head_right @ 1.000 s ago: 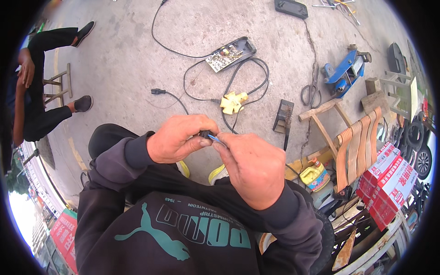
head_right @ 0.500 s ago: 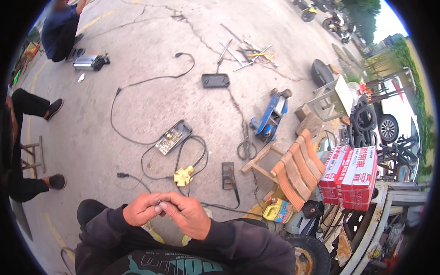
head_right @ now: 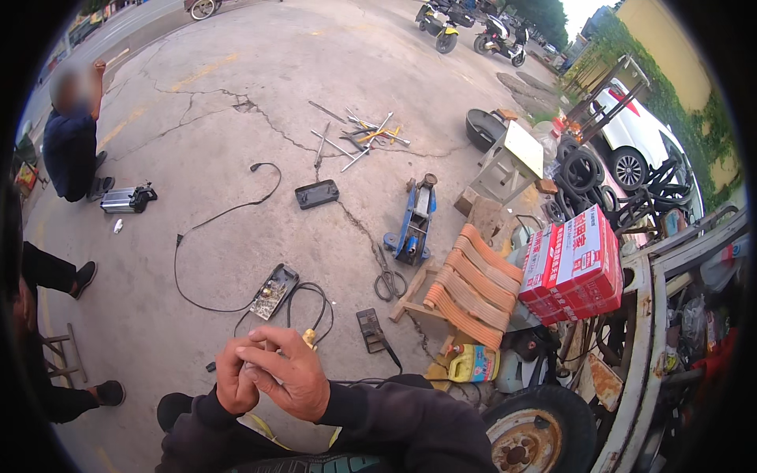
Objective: The person retrieves a power adapter and uses pliers to strip the insulation from a cable. They then twist the exposed wires and wrap them with electrical tape. The person repeats this process on another cable end, securing the connection with tape.
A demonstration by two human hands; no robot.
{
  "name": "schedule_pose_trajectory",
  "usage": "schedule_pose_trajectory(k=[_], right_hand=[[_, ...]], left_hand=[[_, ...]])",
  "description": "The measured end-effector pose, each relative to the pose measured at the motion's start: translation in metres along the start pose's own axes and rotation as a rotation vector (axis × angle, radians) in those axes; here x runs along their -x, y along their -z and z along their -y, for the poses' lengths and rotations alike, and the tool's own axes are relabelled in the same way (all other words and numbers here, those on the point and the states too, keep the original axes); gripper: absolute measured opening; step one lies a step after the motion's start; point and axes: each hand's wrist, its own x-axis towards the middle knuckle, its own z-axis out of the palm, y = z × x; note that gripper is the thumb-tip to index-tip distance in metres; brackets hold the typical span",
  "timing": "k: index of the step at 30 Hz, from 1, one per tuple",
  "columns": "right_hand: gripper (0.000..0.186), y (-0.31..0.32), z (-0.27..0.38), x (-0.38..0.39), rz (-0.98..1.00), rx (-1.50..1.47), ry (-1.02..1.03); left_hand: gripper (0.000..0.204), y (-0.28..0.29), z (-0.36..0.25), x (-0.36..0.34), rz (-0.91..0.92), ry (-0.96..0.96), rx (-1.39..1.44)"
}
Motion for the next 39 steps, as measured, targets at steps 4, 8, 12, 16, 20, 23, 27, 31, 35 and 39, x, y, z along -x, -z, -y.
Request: schedule_pose_trajectory(k=[4,8,12,16,20,23,27,31,35,39], right_hand=[[0.037,0.026,0.015,-0.002,-0.230,-0.031,0.210],[0.034,0.020,0.042,-0.002,-0.508,-0.159,0.494],[0.031,0.009,0.080,-0.013,-0.753,-0.061,0.637],[0.028,0.002,0.097,-0.021,-0.902,0.032,0.704],[0.024,-0.010,0.114,-0.017,-1.019,0.067,0.689],[0.022,-0.015,0.119,-0.012,-1.074,0.097,0.681],[0.025,-0.023,0.129,-0.013,-1.195,0.023,0.683],[0.023,-0.002,0.132,-0.013,-0.912,0.001,0.723],[0.019,0.014,0.130,-0.010,-0.687,0.054,0.735],[0.024,0.015,0.129,-0.004,-0.574,0.074,0.723]], left_hand=[[0.021,-0.015,-0.044,-0.039,0.235,-0.221,0.013],[0.036,-0.041,-0.075,-0.055,0.367,-0.513,0.162],[0.030,-0.053,-0.101,-0.045,0.430,-0.643,0.246],[0.016,-0.068,-0.109,-0.037,0.893,-0.451,0.446],[0.007,-0.086,-0.118,-0.010,0.978,0.094,1.184],[0.005,-0.091,-0.118,-0.004,0.977,-0.016,1.152],[0.004,-0.091,-0.117,-0.002,0.947,-0.241,1.067],[0.003,-0.088,-0.112,0.005,0.911,-0.406,1.025],[0.002,-0.087,-0.109,0.003,0.900,-0.514,0.978],[0.002,-0.091,-0.108,0.005,0.880,-0.558,0.955]])
